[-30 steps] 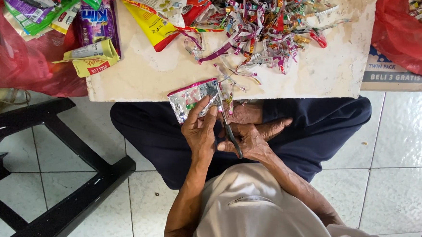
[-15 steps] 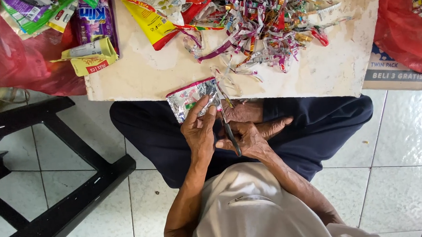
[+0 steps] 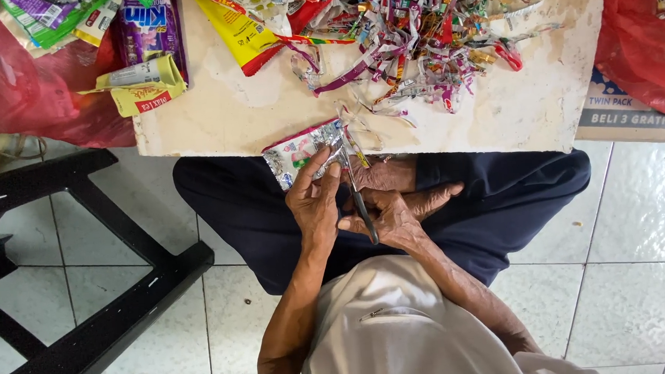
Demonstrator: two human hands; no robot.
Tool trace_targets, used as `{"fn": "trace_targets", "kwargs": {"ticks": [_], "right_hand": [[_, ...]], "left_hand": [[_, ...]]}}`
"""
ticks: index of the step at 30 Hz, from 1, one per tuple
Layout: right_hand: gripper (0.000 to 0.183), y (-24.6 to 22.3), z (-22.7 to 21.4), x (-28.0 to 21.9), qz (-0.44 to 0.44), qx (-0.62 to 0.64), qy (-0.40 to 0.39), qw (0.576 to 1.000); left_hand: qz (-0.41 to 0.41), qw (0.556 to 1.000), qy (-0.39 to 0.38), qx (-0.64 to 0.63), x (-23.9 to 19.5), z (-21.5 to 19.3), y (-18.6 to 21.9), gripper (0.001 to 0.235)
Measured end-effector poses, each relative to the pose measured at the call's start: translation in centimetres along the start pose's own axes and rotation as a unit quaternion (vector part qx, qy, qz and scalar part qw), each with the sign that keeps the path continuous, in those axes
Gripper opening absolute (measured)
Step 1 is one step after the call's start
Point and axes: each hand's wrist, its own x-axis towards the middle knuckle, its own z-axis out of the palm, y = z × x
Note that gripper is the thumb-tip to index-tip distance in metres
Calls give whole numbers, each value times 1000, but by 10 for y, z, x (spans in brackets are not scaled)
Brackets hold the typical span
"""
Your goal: Cutting plastic snack wrappers into thin strips using scissors to create shredded material.
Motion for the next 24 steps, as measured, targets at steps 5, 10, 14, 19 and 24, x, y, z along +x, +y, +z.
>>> {"fn": "trace_targets", "kwargs": {"ticks": [5, 10, 14, 19, 24], "right_hand": [[26, 5, -2, -1, 14, -14, -4, 1000], [25, 6, -5, 0, 62, 20, -10, 998], [28, 5, -6, -3, 89, 38, -4, 995], [25, -5, 0, 0, 88, 34, 14, 995], [27, -13, 2, 3, 59, 23, 9, 998]], "left_hand": [[4, 1000, -4, 28, 0, 2, 12, 28], [-2, 1000, 3, 20, 0, 3, 14, 28], [2, 1000, 10, 28, -1, 6, 21, 28], [-1, 1000, 0, 4, 0, 2, 21, 27], [-7, 1000, -14, -24, 1, -3, 9, 27]]}}
